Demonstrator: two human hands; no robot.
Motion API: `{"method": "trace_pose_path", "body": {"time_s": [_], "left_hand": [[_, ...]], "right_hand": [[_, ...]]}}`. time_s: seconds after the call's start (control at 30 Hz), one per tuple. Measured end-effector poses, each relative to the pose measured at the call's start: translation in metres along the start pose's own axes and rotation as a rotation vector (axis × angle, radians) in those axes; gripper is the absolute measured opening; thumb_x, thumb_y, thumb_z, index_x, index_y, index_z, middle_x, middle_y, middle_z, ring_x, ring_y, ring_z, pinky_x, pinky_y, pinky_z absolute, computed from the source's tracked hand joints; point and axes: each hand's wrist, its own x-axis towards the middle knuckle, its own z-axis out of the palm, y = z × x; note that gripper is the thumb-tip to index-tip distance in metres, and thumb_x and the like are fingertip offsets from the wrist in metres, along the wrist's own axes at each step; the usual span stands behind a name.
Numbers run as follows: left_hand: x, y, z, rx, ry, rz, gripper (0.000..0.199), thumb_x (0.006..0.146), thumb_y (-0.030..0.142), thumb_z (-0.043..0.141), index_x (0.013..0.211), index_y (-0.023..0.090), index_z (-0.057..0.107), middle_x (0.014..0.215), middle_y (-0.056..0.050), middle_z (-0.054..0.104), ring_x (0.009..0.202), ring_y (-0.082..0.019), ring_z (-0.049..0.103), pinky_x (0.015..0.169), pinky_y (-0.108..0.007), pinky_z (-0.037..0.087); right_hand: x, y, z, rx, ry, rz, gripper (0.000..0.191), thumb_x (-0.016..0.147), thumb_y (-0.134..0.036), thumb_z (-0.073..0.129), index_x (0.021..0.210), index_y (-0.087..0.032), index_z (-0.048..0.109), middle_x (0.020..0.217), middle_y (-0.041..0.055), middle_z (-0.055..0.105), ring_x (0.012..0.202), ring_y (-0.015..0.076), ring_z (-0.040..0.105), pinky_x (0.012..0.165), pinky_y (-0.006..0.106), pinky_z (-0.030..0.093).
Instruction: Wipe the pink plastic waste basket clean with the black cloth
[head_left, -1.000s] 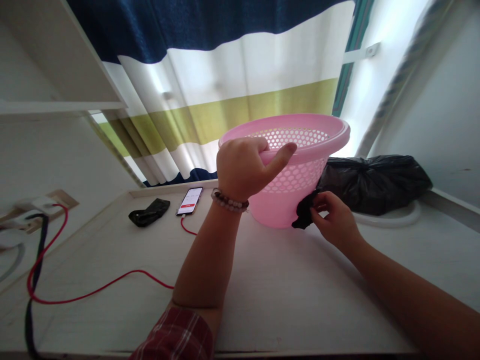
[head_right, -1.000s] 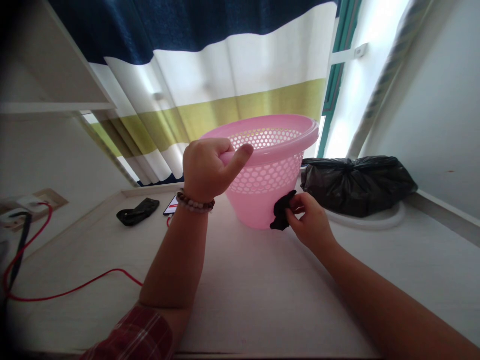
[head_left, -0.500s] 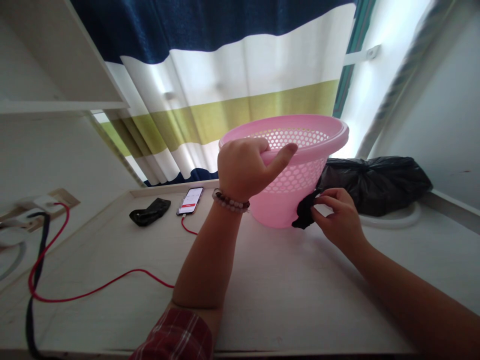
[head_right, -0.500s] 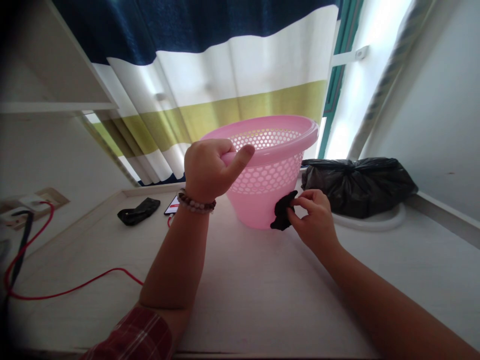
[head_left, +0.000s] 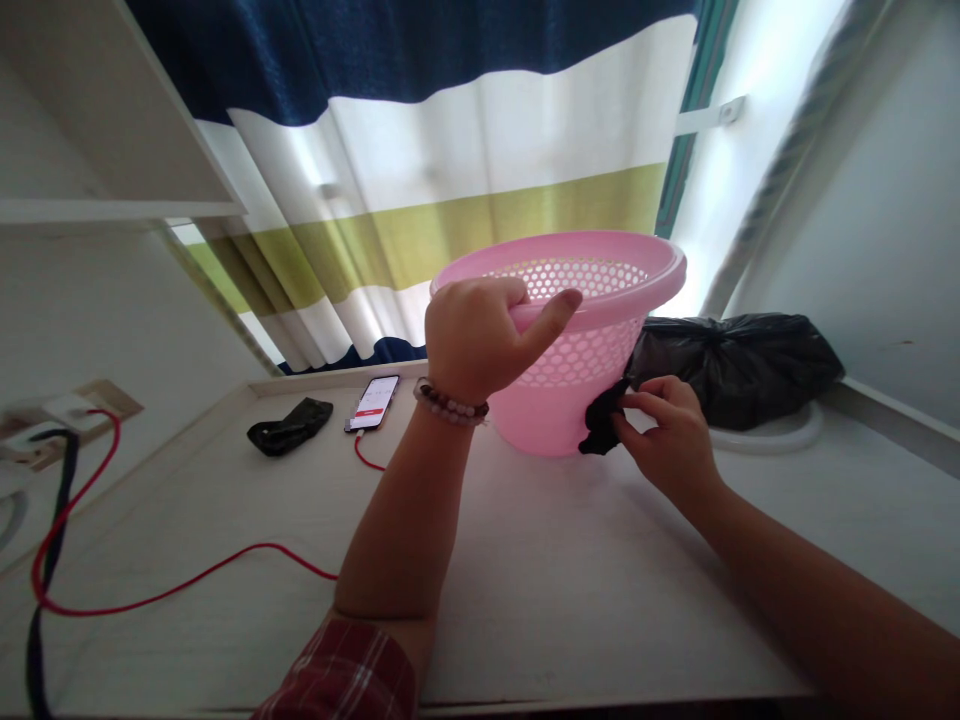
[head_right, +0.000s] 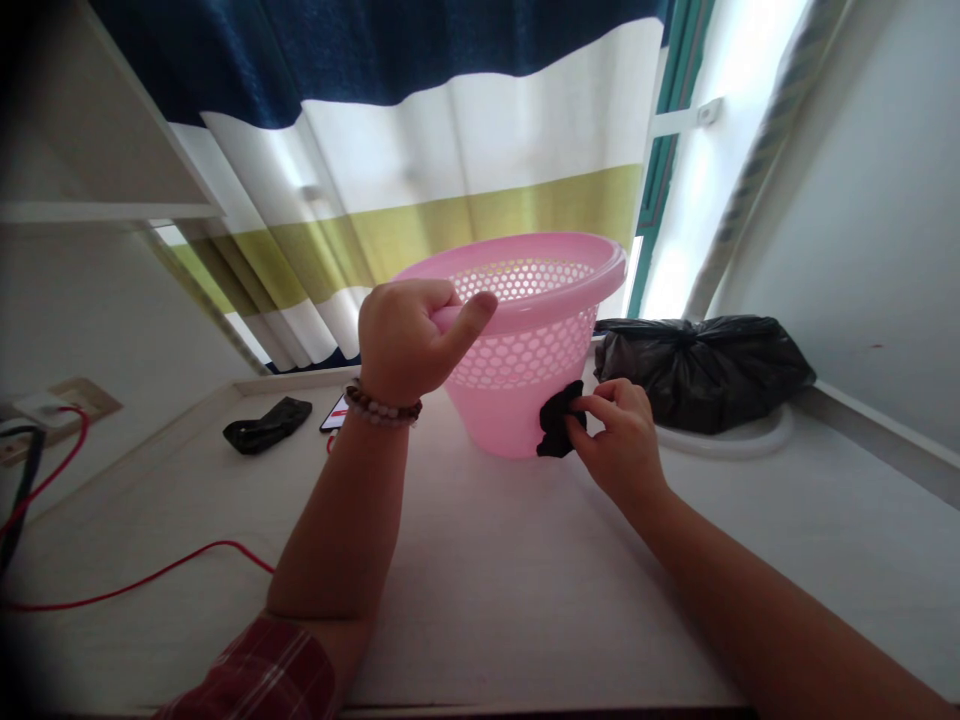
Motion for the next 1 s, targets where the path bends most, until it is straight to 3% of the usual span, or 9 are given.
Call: {"method": "trace_pose_path", "body": {"time_s": [0.13,0.33,0.73,0.83,1.0], "left_hand": [[0.0,0.001,0.0,0.001,-0.005,0.002,0.06,0.078,0.065,0.041,0.047,0.017,0.025,0.044,0.003,0.025,0.044,-0.007,0.02,0.05,-0.03,0.013],[-0.001,0.006,-0.002,-0.004,-0.023,0.031,0.059,0.078,0.065,0.041,0.047,0.017,0.028,0.043,0.002,0.028,0.044,-0.007,0.023,0.049,-0.03,0.014],[-0.002,0.015,-0.003,-0.009,-0.059,0.044,0.056,0.077,0.064,0.046,0.047,0.017,0.034,0.044,0.002,0.031,0.045,-0.008,0.027,0.048,-0.029,0.018],[-0.001,0.013,-0.002,-0.011,-0.047,0.044,0.058,0.078,0.064,0.042,0.046,0.017,0.031,0.043,0.002,0.029,0.044,-0.008,0.025,0.047,-0.03,0.016],[-0.001,0.007,0.001,0.036,-0.009,0.021,0.059,0.078,0.065,0.043,0.046,0.017,0.028,0.043,0.003,0.026,0.044,-0.007,0.021,0.048,-0.03,0.014]], "right_hand": [[0.001,-0.004,-0.003,0.07,0.006,0.025,0.011,0.073,-0.021,0.064,0.083,-0.02,0.068,0.083,0.005,0.052,0.081,0.0203,0.053,0.073,0.037,0.047],[0.009,-0.011,-0.013,0.188,0.133,0.002,0.011,0.074,-0.017,0.063,0.084,-0.021,0.068,0.111,0.0085,0.054,0.092,0.0212,0.057,0.081,0.038,0.049],[0.013,-0.014,-0.032,0.142,0.181,-0.141,0.02,0.07,-0.017,0.068,0.089,-0.023,0.067,0.101,0.0081,0.055,0.092,0.0237,0.056,0.076,0.038,0.05],[0.015,-0.015,-0.034,0.148,0.101,-0.126,0.015,0.072,-0.017,0.064,0.086,-0.021,0.064,0.094,0.007,0.054,0.084,0.0203,0.056,0.072,0.034,0.049],[0.009,-0.01,-0.018,0.084,-0.251,-0.014,0.006,0.074,-0.016,0.056,0.077,-0.02,0.059,0.085,0.0036,0.055,0.07,0.0147,0.053,0.063,0.027,0.044]]}}
